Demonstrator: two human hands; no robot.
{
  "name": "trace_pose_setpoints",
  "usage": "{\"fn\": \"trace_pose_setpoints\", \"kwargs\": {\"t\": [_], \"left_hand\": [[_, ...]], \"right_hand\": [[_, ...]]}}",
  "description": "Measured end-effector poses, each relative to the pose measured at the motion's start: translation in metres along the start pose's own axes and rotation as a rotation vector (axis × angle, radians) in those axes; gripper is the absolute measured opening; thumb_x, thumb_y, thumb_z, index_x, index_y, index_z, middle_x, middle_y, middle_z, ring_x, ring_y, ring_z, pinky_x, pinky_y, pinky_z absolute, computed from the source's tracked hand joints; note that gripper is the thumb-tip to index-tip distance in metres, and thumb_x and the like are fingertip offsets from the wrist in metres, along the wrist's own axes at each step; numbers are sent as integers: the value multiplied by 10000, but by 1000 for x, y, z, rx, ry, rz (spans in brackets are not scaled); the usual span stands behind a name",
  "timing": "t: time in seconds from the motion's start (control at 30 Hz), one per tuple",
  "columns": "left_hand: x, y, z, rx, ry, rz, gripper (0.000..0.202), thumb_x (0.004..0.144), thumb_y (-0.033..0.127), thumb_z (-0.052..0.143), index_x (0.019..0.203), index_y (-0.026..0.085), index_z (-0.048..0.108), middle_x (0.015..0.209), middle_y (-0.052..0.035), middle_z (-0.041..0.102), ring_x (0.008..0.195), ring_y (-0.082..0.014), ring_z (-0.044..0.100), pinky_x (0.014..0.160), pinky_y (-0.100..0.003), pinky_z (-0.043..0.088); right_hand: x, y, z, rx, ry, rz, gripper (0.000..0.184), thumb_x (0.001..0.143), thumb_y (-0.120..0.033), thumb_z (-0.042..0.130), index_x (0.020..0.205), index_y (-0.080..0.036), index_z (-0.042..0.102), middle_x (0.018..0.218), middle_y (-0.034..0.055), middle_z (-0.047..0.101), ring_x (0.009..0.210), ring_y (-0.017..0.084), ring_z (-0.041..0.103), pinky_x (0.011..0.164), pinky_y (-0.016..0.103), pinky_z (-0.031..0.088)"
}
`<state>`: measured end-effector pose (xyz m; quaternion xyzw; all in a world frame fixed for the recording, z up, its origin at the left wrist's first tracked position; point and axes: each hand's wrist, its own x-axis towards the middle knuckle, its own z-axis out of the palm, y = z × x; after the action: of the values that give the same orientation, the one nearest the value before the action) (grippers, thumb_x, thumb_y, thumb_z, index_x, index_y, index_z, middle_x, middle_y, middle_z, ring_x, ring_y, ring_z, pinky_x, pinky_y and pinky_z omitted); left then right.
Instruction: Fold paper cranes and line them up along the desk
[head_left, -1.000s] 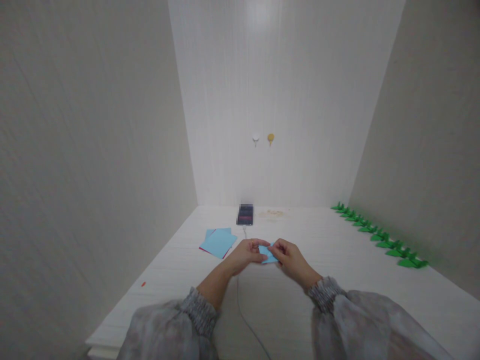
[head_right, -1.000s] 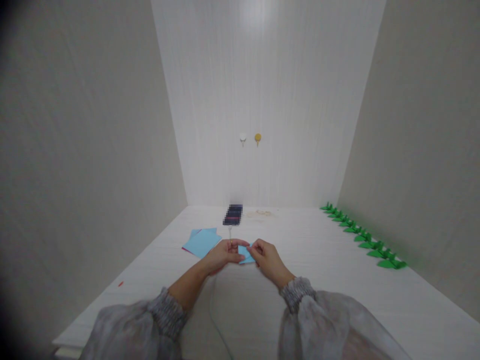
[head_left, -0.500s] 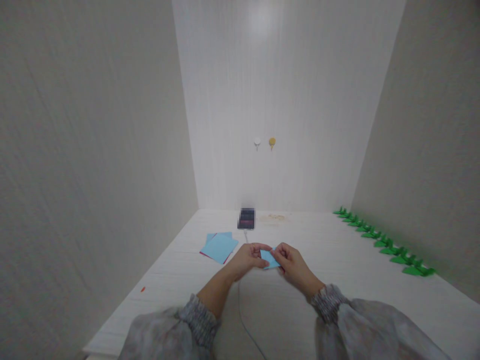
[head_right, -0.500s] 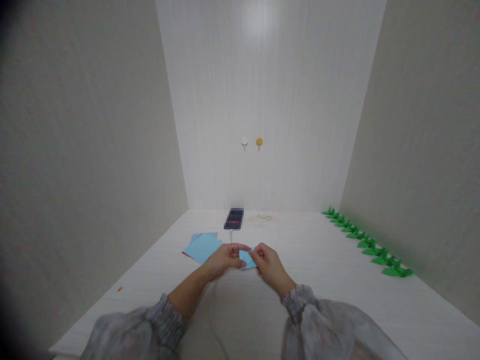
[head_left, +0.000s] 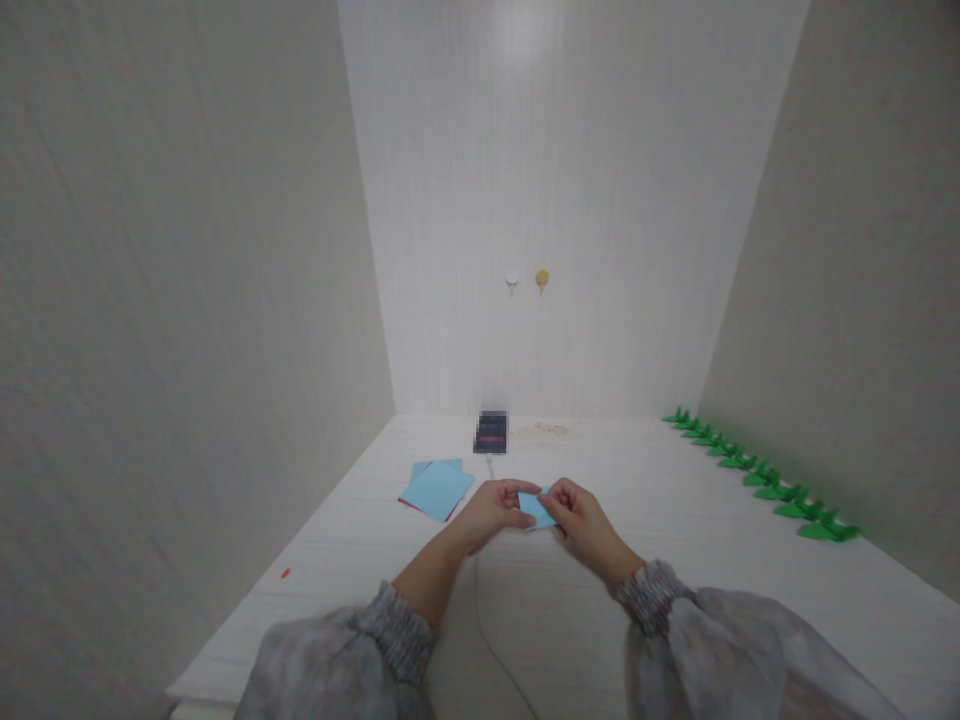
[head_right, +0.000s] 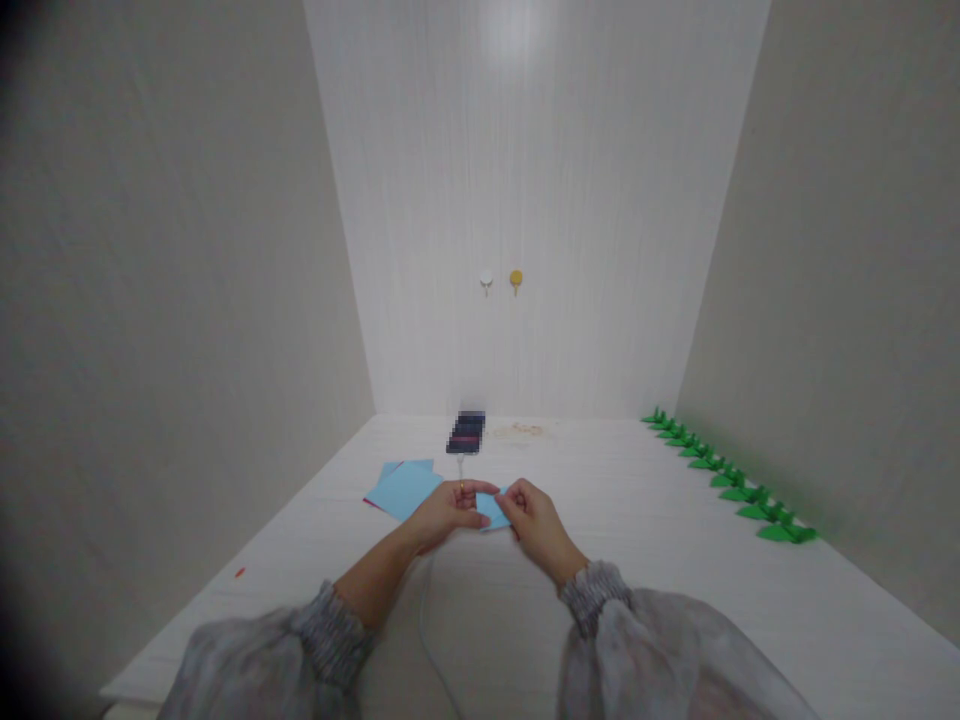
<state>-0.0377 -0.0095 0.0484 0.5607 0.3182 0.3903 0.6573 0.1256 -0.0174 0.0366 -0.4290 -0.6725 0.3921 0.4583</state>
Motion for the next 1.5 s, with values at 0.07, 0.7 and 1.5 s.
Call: {"fn": "trace_pose_setpoints", "kwargs": {"t": [0.07, 0.7, 1.5], "left_hand": [[0, 0, 0, 14, 5, 19, 524, 449, 137, 731, 951, 140, 579, 671, 11, 591, 593, -94, 523, 608, -235, 388], [5, -15, 5, -24, -7, 28, 595, 493, 200, 735, 972, 171, 384, 763, -25, 584, 627, -129, 569, 544, -250, 449], [6, -13, -1, 27, 109, 35, 545, 471, 167, 719, 888, 155, 368, 589, 24, 573, 453, -93, 526, 460, -209, 392]], "right_hand": [[0, 1, 1, 45, 5, -4, 237, 750, -401, 473, 659, -195, 398, 449, -78, 379, 354, 58, 333, 346, 181, 231], [2, 5, 2, 217, -26, 15, 282, 707, -355, 531, 847, -219, 327, 480, -124, 370, 313, 39, 338, 299, 145, 254], [2, 0, 5, 411, -140, 84, 346, 597, -239, 601, 848, -202, 366, 606, -51, 544, 545, 140, 588, 448, 231, 427]]}}
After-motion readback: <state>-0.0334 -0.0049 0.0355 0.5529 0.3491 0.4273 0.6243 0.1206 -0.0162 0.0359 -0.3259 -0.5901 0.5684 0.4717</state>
